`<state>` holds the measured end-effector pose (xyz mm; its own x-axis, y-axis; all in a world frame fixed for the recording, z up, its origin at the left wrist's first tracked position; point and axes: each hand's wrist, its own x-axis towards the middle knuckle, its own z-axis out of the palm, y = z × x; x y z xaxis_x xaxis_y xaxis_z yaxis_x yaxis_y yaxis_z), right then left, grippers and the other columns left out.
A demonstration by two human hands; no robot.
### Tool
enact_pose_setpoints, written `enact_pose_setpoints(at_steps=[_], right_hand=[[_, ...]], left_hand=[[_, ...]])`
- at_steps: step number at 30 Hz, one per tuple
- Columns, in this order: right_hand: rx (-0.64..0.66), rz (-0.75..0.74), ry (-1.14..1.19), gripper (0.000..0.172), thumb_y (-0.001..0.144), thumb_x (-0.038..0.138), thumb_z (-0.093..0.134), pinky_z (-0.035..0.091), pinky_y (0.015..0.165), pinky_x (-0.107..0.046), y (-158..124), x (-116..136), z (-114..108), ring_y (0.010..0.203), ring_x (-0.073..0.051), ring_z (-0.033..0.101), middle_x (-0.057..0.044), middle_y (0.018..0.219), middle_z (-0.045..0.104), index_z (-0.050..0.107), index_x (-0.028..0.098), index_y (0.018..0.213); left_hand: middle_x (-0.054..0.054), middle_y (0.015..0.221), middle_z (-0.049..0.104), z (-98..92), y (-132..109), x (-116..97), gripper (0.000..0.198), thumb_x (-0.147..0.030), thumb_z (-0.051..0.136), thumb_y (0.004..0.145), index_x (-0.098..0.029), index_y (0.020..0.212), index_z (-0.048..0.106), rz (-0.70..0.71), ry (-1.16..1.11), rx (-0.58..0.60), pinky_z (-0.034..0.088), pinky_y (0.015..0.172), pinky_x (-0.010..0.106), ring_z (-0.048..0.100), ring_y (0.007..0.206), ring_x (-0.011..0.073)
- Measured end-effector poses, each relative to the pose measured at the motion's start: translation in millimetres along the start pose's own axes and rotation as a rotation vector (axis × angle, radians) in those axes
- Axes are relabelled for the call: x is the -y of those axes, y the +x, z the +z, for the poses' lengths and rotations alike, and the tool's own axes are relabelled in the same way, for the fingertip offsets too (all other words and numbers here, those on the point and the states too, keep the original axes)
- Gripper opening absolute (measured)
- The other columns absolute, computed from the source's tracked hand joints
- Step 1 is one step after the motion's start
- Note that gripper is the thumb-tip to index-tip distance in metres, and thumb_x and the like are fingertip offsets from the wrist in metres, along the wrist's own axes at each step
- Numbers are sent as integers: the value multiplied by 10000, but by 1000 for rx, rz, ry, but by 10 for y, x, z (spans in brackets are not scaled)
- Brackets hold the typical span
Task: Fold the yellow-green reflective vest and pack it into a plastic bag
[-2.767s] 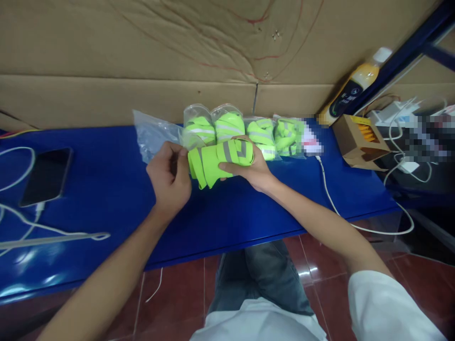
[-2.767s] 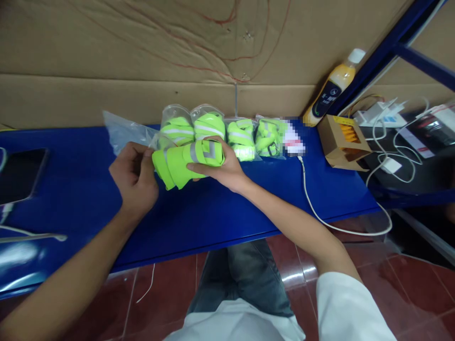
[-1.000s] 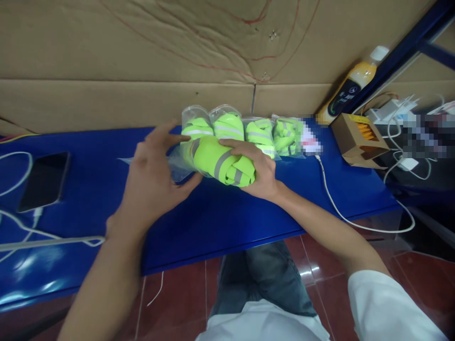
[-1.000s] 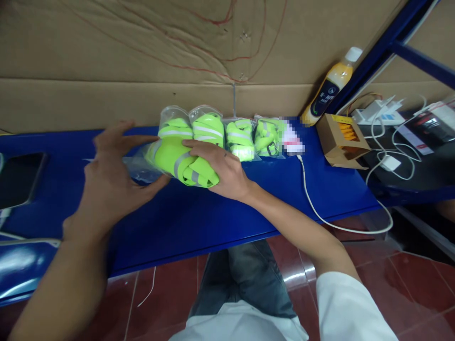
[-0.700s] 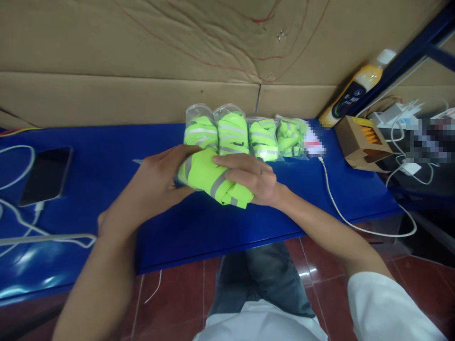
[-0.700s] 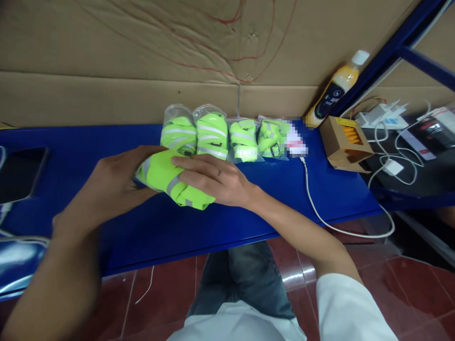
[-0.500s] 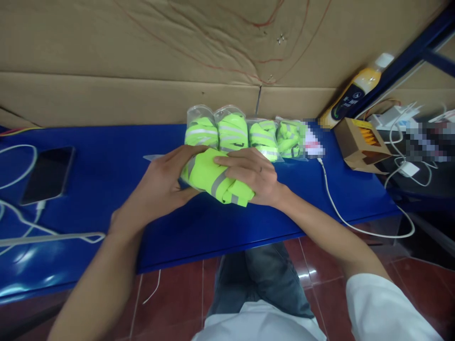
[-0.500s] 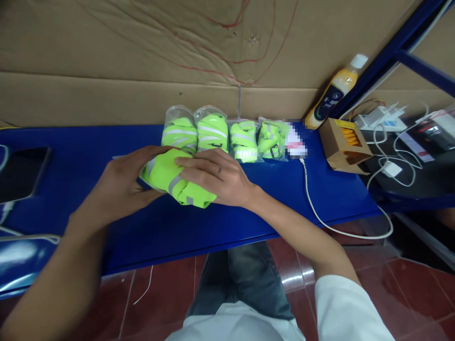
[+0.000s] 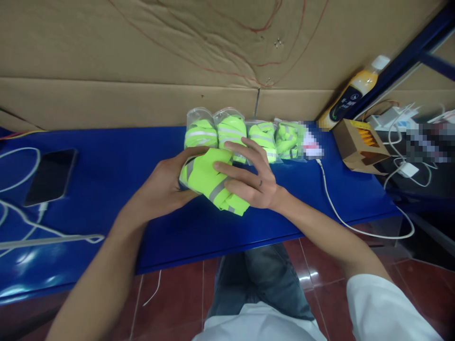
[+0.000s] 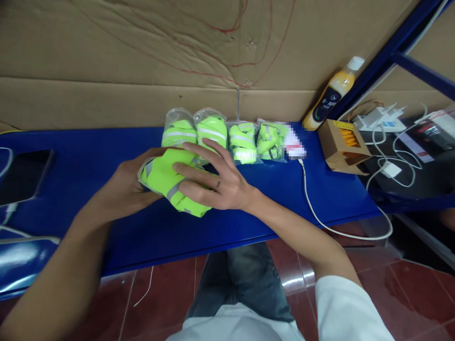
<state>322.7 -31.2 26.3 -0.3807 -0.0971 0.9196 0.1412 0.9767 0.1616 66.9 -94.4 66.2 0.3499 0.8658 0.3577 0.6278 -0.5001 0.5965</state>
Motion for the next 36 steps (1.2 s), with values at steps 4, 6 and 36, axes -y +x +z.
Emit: enact_pose_setpoints(at_steps=[4, 6, 36], right_hand=[[19, -64, -14, 147, 1080, 183, 631, 741, 1008, -565, 23, -8, -13, 1486, -315, 677, -66, 1391, 796, 675, 296, 1164], [32, -89, -30, 151, 1062, 194, 681, 756, 967, -539, 26, -11, -24, 1466, -320, 688, -59, 1400, 797, 677, 309, 1161], [381, 339, 26, 721, 1110, 629, 497, 475, 1221, -609, 36, 84, 21, 1420, -386, 614, -216, 1527, 666, 404, 174, 1662]], left_hand=[[160, 1490, 730, 49, 31, -44, 570, -348, 762, 971, -187, 1495, 604, 11, -126, -31, 632, 1026, 391, 774, 1243, 304], [186, 1534, 696, 86, 48, -51, 587, -367, 772, 989, -178, 1509, 575, 11, -224, -34, 647, 1034, 398, 769, 1257, 305], [127, 1273, 774, 280, 28, -64, 517, -527, 781, 961, -248, 1359, 606, 126, 66, 11, 653, 907, 445, 789, 1138, 354]])
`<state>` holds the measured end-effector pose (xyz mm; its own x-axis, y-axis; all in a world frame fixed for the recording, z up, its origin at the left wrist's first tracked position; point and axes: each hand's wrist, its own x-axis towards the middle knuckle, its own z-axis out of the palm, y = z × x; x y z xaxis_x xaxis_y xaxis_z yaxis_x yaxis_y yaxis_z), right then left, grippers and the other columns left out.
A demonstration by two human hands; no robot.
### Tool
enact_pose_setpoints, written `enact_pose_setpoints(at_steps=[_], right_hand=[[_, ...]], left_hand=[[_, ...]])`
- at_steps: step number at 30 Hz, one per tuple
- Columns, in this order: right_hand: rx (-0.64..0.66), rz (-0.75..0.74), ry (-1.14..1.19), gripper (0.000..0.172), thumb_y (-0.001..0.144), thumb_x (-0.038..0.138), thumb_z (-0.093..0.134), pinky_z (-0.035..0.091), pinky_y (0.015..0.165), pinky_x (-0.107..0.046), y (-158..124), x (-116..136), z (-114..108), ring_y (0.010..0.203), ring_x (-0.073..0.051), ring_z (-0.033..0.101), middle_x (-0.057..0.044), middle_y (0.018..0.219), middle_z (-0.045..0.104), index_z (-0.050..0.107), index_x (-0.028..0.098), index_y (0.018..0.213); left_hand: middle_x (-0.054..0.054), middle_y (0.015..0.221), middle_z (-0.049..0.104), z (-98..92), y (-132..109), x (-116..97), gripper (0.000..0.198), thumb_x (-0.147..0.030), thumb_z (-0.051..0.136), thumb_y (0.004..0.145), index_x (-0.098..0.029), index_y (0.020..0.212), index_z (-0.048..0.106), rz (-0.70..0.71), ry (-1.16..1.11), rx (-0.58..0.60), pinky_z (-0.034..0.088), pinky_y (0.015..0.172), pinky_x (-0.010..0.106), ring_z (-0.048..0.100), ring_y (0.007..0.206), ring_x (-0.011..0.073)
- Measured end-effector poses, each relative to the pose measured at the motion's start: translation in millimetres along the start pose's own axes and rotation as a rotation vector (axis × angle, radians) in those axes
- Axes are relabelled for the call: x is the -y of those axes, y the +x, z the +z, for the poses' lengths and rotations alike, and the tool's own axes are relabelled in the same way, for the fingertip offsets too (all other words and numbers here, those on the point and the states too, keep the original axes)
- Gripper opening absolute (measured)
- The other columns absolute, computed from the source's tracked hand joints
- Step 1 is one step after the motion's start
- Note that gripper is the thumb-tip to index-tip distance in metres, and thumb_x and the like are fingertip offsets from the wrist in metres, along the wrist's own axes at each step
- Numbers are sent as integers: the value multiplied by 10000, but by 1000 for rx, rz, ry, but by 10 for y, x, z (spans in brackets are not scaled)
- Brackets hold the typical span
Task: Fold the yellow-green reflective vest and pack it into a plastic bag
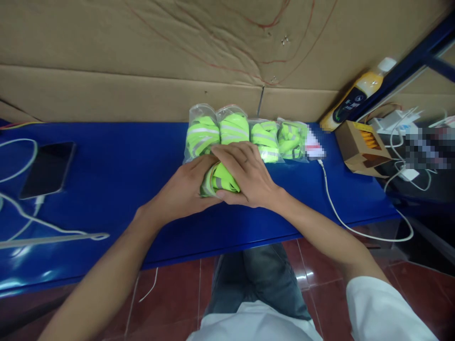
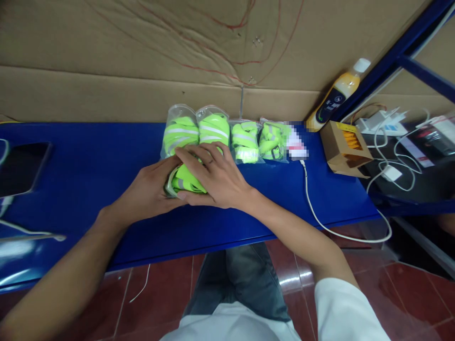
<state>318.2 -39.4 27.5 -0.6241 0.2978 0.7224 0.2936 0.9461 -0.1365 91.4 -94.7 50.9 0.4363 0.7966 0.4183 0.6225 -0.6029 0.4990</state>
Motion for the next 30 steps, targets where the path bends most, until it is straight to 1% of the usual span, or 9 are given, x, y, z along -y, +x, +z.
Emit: enact_pose_setpoints(at_steps=[3, 6, 9, 12, 15, 18, 21, 25, 30], right_hand=[[-151, -55, 45, 790, 1050, 630, 595, 553, 1150, -620, -12, -62, -49, 1373, -388, 666, -185, 1503, 687, 415, 217, 1699], [-309, -195, 86, 633, 972, 432, 751, 650, 1017, -591, -32, -109, -43, 1209, -349, 747, -114, 1358, 780, 616, 283, 1572], [-339, -225, 80, 480, 976, 259, 749, 708, 950, -535, -11, -71, -6, 1149, -304, 787, -114, 1307, 825, 716, 236, 1454], [-323, -193, 38, 391, 1027, 186, 675, 733, 948, -504, 43, 27, 3, 1156, -283, 808, -131, 1282, 843, 723, 183, 1415], [-310, -177, 115, 411, 1048, 166, 638, 729, 995, -491, 83, 111, -24, 1272, -291, 775, -182, 1314, 827, 681, 108, 1452], [-292, -140, 194, 422, 1049, 209, 665, 694, 1082, -511, 99, 146, -41, 1376, -292, 727, -208, 1390, 796, 660, 115, 1461], [-212, -101, 222, 417, 1057, 338, 717, 653, 1139, -512, 104, 144, -29, 1381, -276, 713, -167, 1399, 797, 670, 165, 1434], [-79, -51, 248, 459, 1050, 420, 739, 611, 1125, -489, 115, 144, -43, 1319, -274, 670, -122, 1297, 818, 657, 176, 1430], [27, 93, 202, 361, 1052, 428, 709, 552, 1087, -506, 160, 187, -171, 1242, -287, 627, -123, 1241, 771, 697, 175, 1309]], left_hand=[[112, 1275, 785, -12, -2, 20, 577, -502, 813, 910, -255, 1389, 607, -33, 29, 0, 651, 916, 441, 798, 1136, 355], [89, 1247, 791, -17, 7, 18, 550, -483, 822, 894, -256, 1349, 612, -30, 20, -15, 650, 903, 420, 804, 1104, 325], [73, 1231, 786, -4, 26, -24, 521, -488, 793, 903, -245, 1326, 607, -42, -15, -37, 644, 908, 415, 800, 1097, 307], [57, 1114, 773, 6, 38, -72, 451, -480, 768, 908, -223, 1244, 613, -86, -49, -43, 626, 822, 396, 795, 980, 281], [47, 1053, 758, -6, 37, -79, 457, -479, 809, 888, -204, 1201, 622, -99, -87, -70, 606, 757, 384, 777, 902, 269], [50, 1106, 765, -24, 38, -56, 487, -490, 845, 877, -205, 1223, 654, -95, -170, -127, 630, 800, 387, 777, 948, 273], [60, 1156, 783, -18, 52, -45, 441, -496, 853, 897, -230, 1212, 694, -113, -269, -162, 658, 875, 395, 787, 1023, 277], [72, 1156, 816, 17, 92, -66, 405, -516, 885, 907, -254, 1179, 740, -177, -371, -224, 668, 962, 431, 798, 1095, 298], [85, 1132, 832, 80, 114, -39, 349, -557, 884, 937, -254, 1102, 828, -199, -537, -238, 646, 999, 434, 789, 1117, 309]])
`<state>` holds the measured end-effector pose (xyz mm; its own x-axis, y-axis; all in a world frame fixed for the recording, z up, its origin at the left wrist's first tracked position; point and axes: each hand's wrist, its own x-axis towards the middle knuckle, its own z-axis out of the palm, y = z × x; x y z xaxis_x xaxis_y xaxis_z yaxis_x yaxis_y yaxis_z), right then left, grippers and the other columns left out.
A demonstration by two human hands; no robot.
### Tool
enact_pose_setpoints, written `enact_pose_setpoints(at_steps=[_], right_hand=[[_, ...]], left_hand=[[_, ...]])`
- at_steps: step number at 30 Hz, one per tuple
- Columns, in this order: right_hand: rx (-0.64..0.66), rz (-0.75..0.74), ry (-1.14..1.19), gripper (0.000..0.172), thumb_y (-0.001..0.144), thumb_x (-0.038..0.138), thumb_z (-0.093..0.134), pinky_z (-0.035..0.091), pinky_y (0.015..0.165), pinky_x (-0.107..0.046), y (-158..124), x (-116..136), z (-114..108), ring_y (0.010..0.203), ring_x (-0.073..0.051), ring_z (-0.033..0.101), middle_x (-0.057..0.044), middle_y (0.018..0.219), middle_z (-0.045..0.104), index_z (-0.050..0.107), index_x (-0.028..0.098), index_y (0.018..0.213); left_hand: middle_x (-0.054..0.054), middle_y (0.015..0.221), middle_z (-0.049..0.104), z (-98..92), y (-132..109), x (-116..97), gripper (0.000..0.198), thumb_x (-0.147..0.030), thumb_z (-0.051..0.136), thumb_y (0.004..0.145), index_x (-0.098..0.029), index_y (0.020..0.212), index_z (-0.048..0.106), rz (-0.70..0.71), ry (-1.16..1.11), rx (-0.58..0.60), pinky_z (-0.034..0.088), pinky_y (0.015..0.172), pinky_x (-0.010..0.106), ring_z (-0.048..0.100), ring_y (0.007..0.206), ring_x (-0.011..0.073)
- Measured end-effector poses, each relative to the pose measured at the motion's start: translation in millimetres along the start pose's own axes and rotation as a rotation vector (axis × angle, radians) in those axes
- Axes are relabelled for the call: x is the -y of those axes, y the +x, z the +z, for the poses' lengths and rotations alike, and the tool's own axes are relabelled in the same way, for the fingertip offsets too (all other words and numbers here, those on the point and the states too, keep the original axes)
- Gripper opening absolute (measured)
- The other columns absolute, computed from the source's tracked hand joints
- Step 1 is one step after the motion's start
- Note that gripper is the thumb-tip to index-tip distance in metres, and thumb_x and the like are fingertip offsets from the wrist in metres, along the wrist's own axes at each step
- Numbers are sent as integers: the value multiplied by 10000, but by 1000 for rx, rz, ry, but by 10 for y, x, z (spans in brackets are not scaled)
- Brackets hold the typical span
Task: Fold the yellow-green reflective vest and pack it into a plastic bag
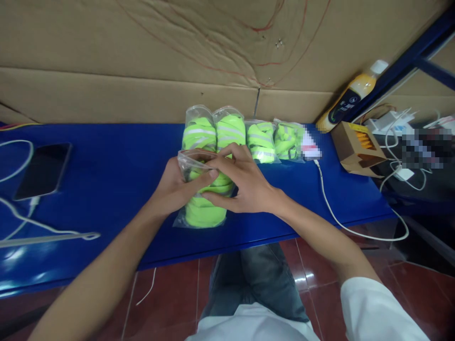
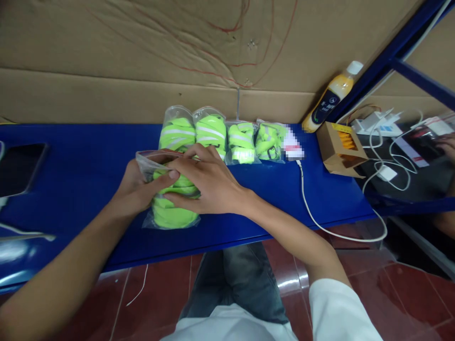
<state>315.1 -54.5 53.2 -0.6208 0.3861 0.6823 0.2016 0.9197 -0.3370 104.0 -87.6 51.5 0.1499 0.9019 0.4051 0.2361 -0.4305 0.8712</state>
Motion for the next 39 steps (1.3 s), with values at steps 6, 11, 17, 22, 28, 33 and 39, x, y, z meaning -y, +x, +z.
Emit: enact_pose_setpoints(at_steps=[6, 11, 17, 22, 28, 33, 39], right_hand=[[-87, 73, 93, 213, 993, 433, 825, 398, 1313, -582, 47, -96, -46, 1544, -317, 511, -145, 1591, 597, 807, 238, 1077], [-9, 146, 394, 226, 1048, 452, 771, 481, 1283, -522, 44, -205, 31, 1473, -270, 645, -141, 1500, 682, 803, 241, 1120], [-214, 513, 779, 433, 963, 564, 834, 659, 888, -354, 24, -188, 76, 1119, -214, 766, -69, 1285, 765, 656, 286, 1244], [-185, 777, 1027, 509, 723, 521, 1035, 570, 658, -287, 45, -265, 118, 725, -143, 678, 37, 843, 728, 713, 246, 1005], [-281, 859, 1146, 500, 677, 494, 1053, 495, 656, -256, 50, -332, 181, 667, -105, 611, 78, 743, 686, 686, 237, 898], [-276, 576, 714, 282, 969, 472, 806, 606, 844, -364, -19, -337, 129, 882, -192, 743, -10, 963, 783, 652, 267, 1087], [-77, 261, -353, 356, 1074, 277, 549, 379, 1342, -613, -174, -479, 87, 1564, -372, 524, -195, 1580, 668, 698, 155, 1373]], left_hand=[[73, 1112, 835, 49, -28, 94, 293, -503, 939, 909, -270, 1073, 874, -47, -176, -132, 625, 924, 365, 784, 1063, 271], [56, 967, 818, 109, -12, 22, 236, -471, 926, 933, -246, 984, 875, -114, -244, -190, 587, 755, 302, 756, 867, 201], [-8, 673, 660, 81, 17, 52, 399, -570, 947, 883, -216, 775, 798, -191, -378, -341, 426, 501, 246, 556, 550, 112], [30, 746, 740, -36, 26, 149, 436, -637, 912, 889, -211, 836, 841, -197, -303, -305, 503, 569, 267, 668, 651, 163], [53, 961, 829, -4, 78, 207, 420, -599, 979, 803, -234, 990, 890, -222, -362, -310, 588, 738, 276, 740, 833, 183], [26, 814, 779, -136, 118, 248, 331, -512, 981, 781, -220, 866, 852, -282, -330, -456, 534, 600, 293, 666, 679, 161], [-2, 832, 685, -818, 205, 525, 468, -600, 899, 908, -172, 913, 709, -251, 78, -659, 439, 679, 339, 694, 826, 168]])
